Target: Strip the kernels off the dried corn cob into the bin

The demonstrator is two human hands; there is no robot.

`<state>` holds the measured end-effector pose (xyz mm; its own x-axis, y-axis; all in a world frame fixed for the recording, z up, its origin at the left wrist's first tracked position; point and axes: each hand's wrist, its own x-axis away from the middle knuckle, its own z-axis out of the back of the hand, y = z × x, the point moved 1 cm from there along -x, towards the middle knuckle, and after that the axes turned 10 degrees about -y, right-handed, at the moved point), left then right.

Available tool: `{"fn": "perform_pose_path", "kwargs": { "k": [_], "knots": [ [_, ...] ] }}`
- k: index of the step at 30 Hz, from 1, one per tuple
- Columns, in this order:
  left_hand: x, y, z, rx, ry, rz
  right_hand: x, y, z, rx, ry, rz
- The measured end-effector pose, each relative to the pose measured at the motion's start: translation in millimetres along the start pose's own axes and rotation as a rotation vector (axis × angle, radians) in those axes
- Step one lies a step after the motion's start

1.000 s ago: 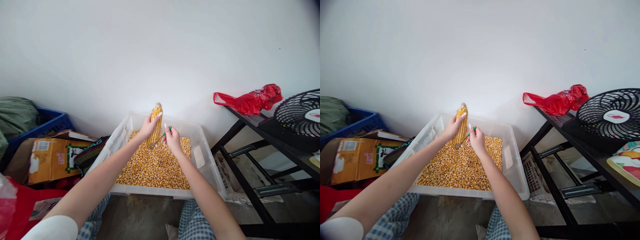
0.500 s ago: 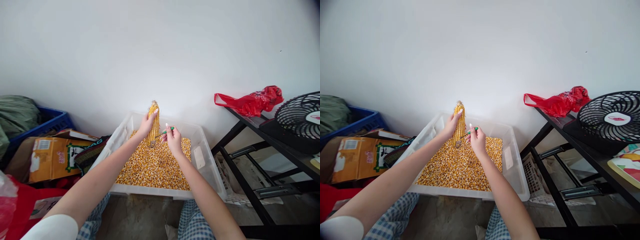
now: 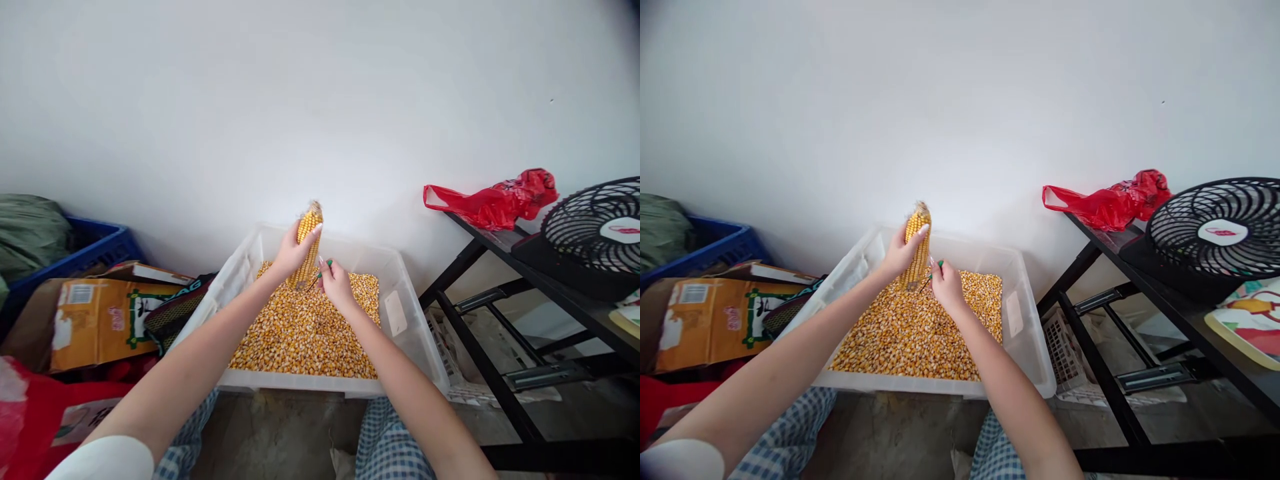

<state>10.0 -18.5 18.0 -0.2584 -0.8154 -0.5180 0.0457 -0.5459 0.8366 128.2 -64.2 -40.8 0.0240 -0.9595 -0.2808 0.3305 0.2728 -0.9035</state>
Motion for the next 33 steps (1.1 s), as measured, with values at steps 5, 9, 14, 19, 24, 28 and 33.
{"fn": "perform_pose_path", "kwargs": {
  "k": [5,9,14,19,24,28,33],
  "knots": [
    [-7.0,-2.3,8.1,0.241,0.04,0.121,3.5,-16.8,1.5,-0.251,0.082,0.016],
    [-7.6,-7.9,7.5,0.347,0.032,0.212,5.8,-30.1,6.2,-0.371,0.19,0.091],
    [-8.0,-12.2,7.6,0.398,0.024,0.255,5.6,-28.3,5.6,-0.372,0.147,0.094],
    [-7.0,-11.9,7.1,0.354,0.011,0.259,4.6,-25.7,4.8,-0.276,0.118,0.111],
    [-3.1,-8.8,3.9,0.216,0.01,0.22,3.5,-20.3,2.0,-0.22,0.106,0.105],
    [1.1,-3.9,0.2,0.062,-0.009,0.133,1.8,-13.6,-2.4,-0.259,0.114,0.056],
    [5.1,1.3,-4.3,0.009,-0.011,0.07,2.6,-2.3,-11.9,-0.245,0.095,-0.021]
  ]
}}
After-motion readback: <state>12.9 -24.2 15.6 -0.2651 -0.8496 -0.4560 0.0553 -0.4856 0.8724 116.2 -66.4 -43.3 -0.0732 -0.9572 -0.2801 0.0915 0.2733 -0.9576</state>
